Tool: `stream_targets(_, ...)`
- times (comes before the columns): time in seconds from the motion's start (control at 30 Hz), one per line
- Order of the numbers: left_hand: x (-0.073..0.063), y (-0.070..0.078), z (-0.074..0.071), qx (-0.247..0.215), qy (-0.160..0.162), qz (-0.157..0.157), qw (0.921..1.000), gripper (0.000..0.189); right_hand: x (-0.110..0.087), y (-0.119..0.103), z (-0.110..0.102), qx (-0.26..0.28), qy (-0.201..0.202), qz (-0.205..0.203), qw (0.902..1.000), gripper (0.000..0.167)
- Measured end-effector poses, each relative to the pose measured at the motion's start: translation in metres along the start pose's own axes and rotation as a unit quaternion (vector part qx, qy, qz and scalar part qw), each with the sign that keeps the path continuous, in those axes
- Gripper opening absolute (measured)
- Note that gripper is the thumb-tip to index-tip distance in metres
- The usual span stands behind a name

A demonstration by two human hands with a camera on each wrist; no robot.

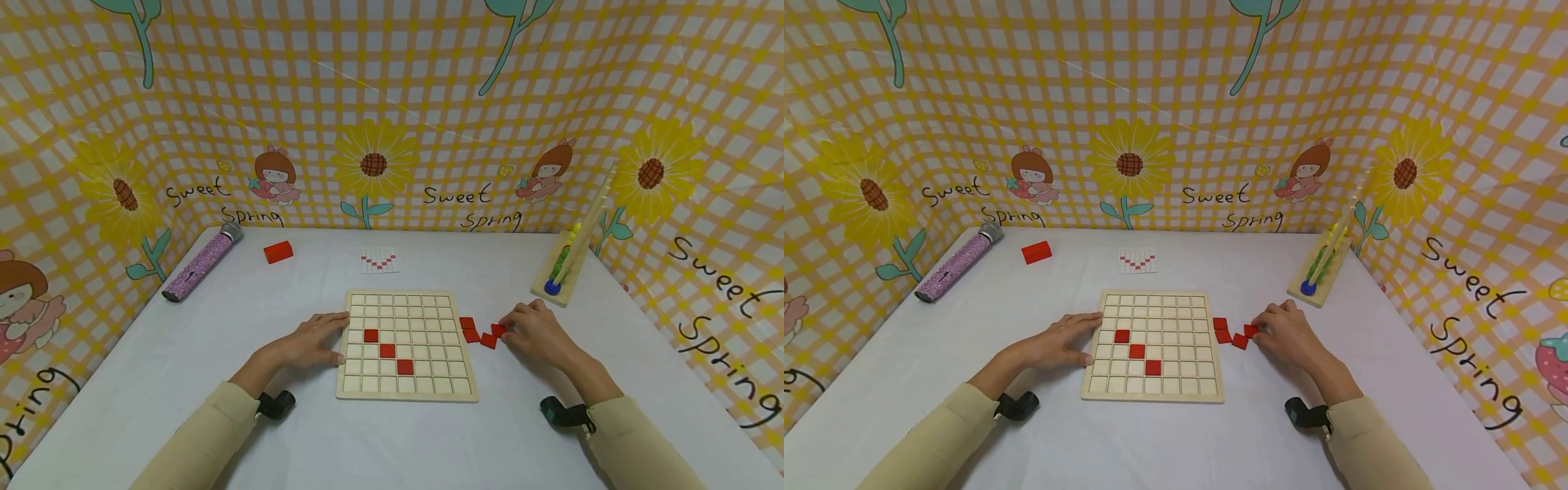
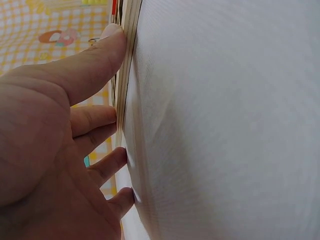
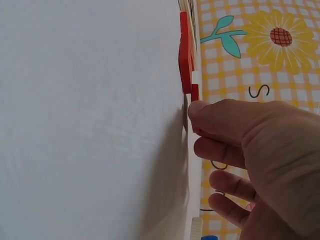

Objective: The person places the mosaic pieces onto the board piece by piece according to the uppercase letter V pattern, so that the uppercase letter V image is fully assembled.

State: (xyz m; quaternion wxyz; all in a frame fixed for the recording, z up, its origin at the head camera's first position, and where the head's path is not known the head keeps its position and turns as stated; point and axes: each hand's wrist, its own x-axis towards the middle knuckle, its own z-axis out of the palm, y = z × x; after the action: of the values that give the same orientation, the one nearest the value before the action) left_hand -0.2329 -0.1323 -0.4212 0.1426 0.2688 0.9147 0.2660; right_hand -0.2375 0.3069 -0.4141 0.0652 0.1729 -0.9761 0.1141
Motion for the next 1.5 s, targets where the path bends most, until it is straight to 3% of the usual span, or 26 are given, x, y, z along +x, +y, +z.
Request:
stream_targets(0.23, 0.000, -0.001, 0.000, 0.004, 0.001, 0.003, 1.0000, 0.076, -0.001, -0.010, -0.001, 0.010, 0.014, -0.003, 0.9999, 0.022)
stream_targets(0.97, 0.000, 0.000, 0.001, -0.004, 0.008, -0.001, 1.0000, 0.078, 0.005, -0.063, 0.008, 0.020, 0.067, -0.077, 0.9946, 0.021)
stream_targets(1.5, 0.001, -0.002, 0.002, -0.008, 0.007, -0.002, 0.9999, 0.078, 0.023, -0.109, 0.018, 0.011, 0.080, -0.101, 0.9916, 0.019)
